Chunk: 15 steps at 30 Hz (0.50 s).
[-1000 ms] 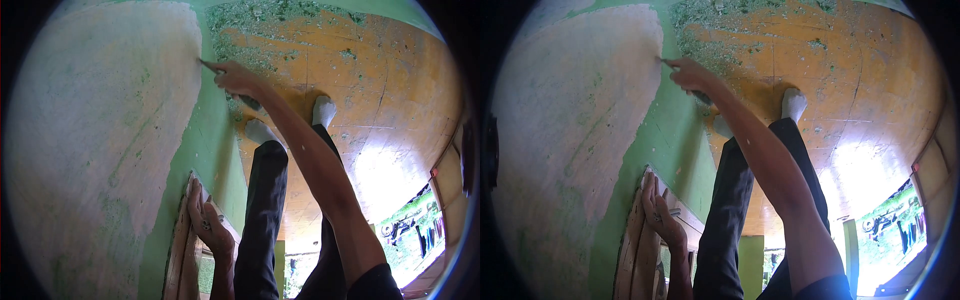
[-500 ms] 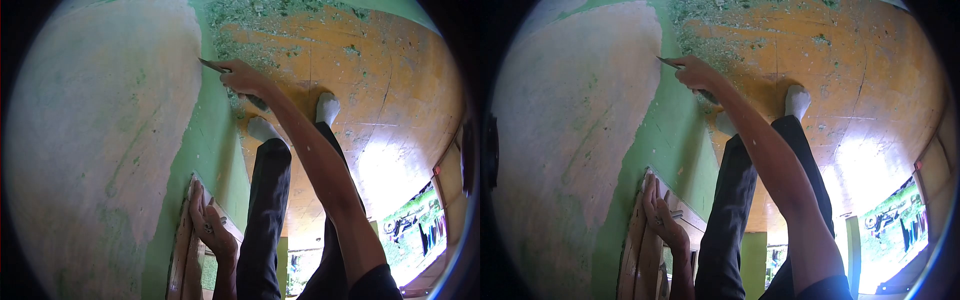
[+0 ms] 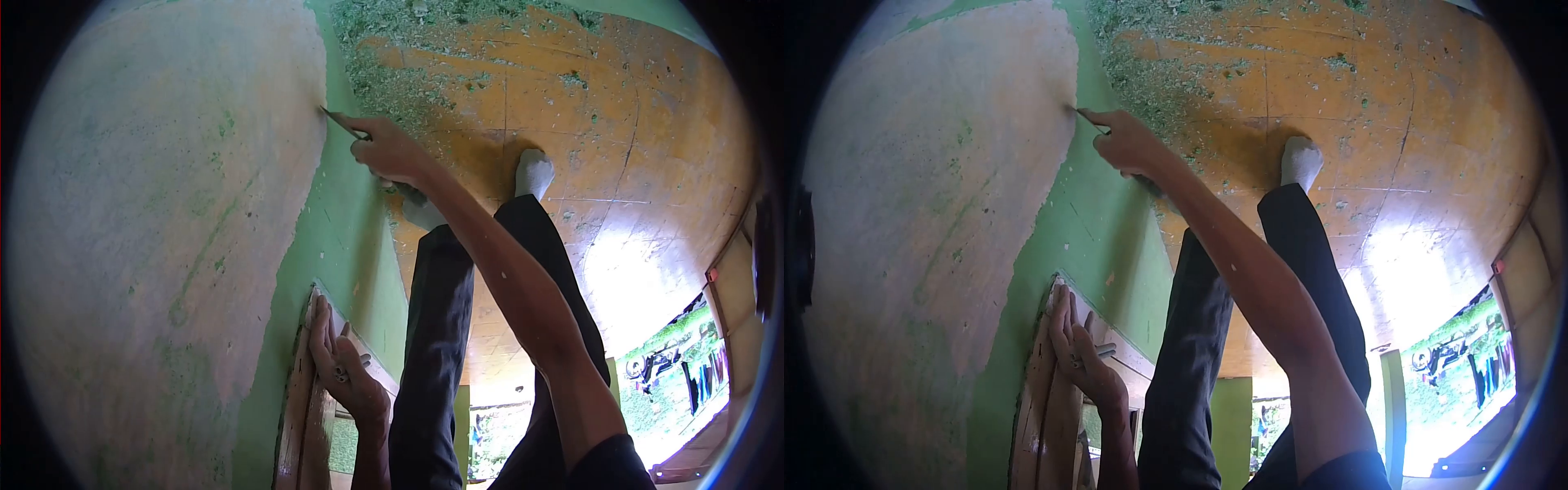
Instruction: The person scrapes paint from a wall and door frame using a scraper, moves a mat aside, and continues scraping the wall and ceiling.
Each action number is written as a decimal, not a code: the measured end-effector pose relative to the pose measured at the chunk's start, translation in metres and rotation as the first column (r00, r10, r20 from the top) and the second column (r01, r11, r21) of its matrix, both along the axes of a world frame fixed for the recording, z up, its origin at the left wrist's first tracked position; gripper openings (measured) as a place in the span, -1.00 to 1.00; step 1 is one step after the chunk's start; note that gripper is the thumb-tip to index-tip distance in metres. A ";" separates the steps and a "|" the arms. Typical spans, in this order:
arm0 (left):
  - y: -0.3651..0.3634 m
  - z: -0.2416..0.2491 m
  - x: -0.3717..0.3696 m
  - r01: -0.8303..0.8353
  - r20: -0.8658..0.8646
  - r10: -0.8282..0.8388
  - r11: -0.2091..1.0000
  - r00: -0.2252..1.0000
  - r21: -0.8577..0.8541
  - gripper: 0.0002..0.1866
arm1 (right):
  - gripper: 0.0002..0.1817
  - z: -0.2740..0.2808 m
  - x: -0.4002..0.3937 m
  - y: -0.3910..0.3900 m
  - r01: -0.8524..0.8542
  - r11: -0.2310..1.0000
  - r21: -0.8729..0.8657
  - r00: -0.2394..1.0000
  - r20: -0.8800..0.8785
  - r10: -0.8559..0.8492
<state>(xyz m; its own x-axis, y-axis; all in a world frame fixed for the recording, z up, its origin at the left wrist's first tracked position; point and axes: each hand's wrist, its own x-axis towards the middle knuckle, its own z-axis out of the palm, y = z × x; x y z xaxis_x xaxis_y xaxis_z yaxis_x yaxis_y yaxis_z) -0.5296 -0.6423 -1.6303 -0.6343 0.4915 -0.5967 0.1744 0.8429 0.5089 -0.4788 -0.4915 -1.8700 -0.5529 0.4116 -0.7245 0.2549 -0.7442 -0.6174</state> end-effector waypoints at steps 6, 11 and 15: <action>0.007 0.001 0.007 0.011 -0.015 -0.011 1.000 1.000 -0.014 -0.42 | -0.34 -0.045 -0.014 0.016 0.095 0.995 0.019 0.995 0.036 -0.096; 0.006 0.002 0.009 0.000 -0.019 0.000 1.000 1.000 -0.025 -0.44 | -0.28 -0.022 0.001 0.015 -0.023 0.998 0.055 0.999 -0.027 0.025; -0.004 -0.005 0.011 0.056 -0.076 -0.058 0.998 0.995 -0.032 -0.46 | -0.30 -0.036 -0.005 0.024 0.009 0.996 0.083 1.000 -0.004 -0.009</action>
